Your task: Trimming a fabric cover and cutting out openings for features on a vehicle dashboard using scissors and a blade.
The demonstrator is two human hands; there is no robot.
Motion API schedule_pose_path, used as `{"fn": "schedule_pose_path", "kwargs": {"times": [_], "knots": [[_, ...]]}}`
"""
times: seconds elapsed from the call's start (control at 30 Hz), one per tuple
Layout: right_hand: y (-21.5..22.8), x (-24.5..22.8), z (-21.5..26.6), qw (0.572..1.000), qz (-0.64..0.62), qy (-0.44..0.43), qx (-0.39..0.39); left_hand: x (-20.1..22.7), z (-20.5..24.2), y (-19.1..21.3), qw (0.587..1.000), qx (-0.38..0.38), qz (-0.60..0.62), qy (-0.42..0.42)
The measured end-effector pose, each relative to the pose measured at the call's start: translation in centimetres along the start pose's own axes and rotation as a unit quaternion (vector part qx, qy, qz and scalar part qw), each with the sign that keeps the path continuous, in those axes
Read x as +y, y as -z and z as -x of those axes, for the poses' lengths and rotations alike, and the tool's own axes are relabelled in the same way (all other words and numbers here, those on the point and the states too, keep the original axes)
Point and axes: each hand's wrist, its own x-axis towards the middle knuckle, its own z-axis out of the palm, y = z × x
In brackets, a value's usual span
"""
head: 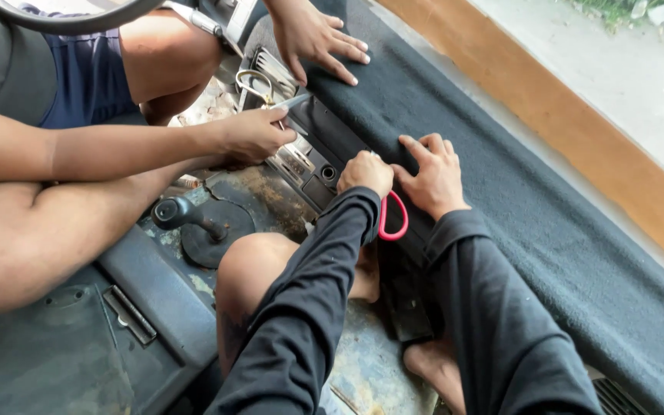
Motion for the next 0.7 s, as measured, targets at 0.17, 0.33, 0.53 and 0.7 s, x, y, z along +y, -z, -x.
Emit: {"fn": "schedule_pose_path", "kwargs": {"times": [0.17, 0.33, 0.53, 0.7], "knots": [[1.4, 0.3, 0.1, 0.998, -0.032, 0.018, -0.053, 0.7, 3.8, 1.2, 0.999, -0.032, -0.02, -0.007], [1.7, 0.8, 0.3, 0.993, -0.07, 0.007, -0.091, -0.1, 0.2, -1.0, 1.0, -0.009, 0.02, -0.011], [2.2, 1.3, 0.7, 0.989, -0.103, -0.001, -0.107, 1.5, 3.3, 1.0, 0.999, -0.042, 0.0, -0.025], [2.6, 1.3, 1.3, 0.988, -0.107, 0.005, -0.107, 1.1, 4.6, 0.9, 0.999, -0.048, -0.01, -0.021]]}}
